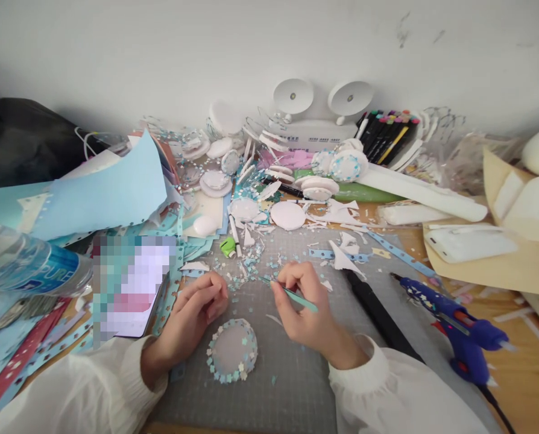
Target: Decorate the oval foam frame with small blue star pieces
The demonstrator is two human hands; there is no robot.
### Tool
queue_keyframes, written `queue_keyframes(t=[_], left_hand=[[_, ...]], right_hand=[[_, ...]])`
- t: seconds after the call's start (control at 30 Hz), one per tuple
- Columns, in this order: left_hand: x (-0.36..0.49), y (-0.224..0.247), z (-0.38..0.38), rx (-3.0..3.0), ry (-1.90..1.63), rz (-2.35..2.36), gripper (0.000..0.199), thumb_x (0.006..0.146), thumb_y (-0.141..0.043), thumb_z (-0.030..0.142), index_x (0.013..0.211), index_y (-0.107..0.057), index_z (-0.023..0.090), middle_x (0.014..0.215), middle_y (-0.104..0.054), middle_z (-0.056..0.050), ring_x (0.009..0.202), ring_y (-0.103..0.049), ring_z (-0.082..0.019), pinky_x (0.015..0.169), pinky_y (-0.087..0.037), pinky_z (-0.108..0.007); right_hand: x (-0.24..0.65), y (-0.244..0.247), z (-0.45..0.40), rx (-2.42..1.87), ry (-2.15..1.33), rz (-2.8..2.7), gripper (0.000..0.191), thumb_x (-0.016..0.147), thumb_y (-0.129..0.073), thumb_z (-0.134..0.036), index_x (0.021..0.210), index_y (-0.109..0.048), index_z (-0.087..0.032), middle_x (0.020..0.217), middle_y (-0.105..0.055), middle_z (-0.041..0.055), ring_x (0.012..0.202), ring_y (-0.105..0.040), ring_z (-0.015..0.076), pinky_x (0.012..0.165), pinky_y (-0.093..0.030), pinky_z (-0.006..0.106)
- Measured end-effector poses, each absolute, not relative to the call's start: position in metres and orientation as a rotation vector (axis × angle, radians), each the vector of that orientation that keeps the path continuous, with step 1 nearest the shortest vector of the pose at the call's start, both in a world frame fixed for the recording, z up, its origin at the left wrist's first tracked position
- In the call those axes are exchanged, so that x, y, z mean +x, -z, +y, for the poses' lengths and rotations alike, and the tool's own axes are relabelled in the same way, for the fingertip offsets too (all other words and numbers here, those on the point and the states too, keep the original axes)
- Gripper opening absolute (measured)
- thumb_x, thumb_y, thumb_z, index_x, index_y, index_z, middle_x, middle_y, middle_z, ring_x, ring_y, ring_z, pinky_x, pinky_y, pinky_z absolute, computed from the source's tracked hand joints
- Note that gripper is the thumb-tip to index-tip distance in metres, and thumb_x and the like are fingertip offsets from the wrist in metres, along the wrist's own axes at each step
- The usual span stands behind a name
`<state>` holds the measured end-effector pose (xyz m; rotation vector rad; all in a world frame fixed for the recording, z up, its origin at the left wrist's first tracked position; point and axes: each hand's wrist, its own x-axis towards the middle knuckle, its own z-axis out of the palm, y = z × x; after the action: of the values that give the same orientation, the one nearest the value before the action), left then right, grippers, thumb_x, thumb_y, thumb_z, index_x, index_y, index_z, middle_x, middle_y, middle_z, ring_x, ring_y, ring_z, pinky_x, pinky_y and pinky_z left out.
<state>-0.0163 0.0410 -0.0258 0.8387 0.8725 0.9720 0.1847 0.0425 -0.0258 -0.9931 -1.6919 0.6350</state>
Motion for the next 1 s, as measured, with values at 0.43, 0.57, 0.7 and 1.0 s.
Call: queue_keyframes(t=[0.43,0.57,0.7,1.0], left_hand=[[-0.017,0.024,0.044,0.813,-0.982,0.841,0.022,0.089,-0.053,0.031,0.076,-0.057,0.015,0.050,-0.034,0.006,0.048,-0.027,-0.008,0.049,-0.018,-0.025],[-0.018,0.024,0.043,0.800,-0.965,0.844,0.020,0.089,-0.053,0.030,0.076,-0.057,0.015,0.050,-0.034,0.006,0.049,-0.026,-0.008,0.050,-0.018,-0.024],[-0.018,0.024,0.043,0.799,-0.973,0.841,0.022,0.091,-0.052,0.031,0.077,-0.058,0.015,0.051,-0.034,0.006,0.049,-0.027,-0.008,0.050,-0.020,-0.024],[-0.018,0.029,0.042,0.854,-0.924,0.946,0.024,0.092,-0.054,0.036,0.093,-0.065,0.015,0.053,-0.032,0.006,0.051,-0.028,-0.008,0.049,-0.020,-0.023]], right_hand=[[0.192,0.035,0.045,-1.067,-0.539,-2.116,0.020,0.087,-0.047,-0.006,0.088,-0.036,-0.023,0.077,-0.044,-0.0002,0.067,-0.043,0.0153,0.060,-0.036,0.028],[0.192,0.039,0.046,-0.934,-0.529,-2.118,0.022,0.087,-0.044,-0.003,0.090,-0.036,-0.023,0.075,-0.043,-0.0007,0.070,-0.042,0.0164,0.062,-0.035,0.029],[0.192,0.039,0.047,-0.931,-0.601,-1.866,0.022,0.088,-0.048,-0.005,0.090,-0.036,-0.023,0.075,-0.043,-0.0012,0.067,-0.043,0.0149,0.063,-0.036,0.030],[0.183,0.022,0.043,-0.932,-1.042,-1.217,0.022,0.093,-0.052,-0.013,0.087,-0.033,-0.024,0.071,-0.044,-0.0048,0.063,-0.039,0.0121,0.059,-0.033,0.026]])
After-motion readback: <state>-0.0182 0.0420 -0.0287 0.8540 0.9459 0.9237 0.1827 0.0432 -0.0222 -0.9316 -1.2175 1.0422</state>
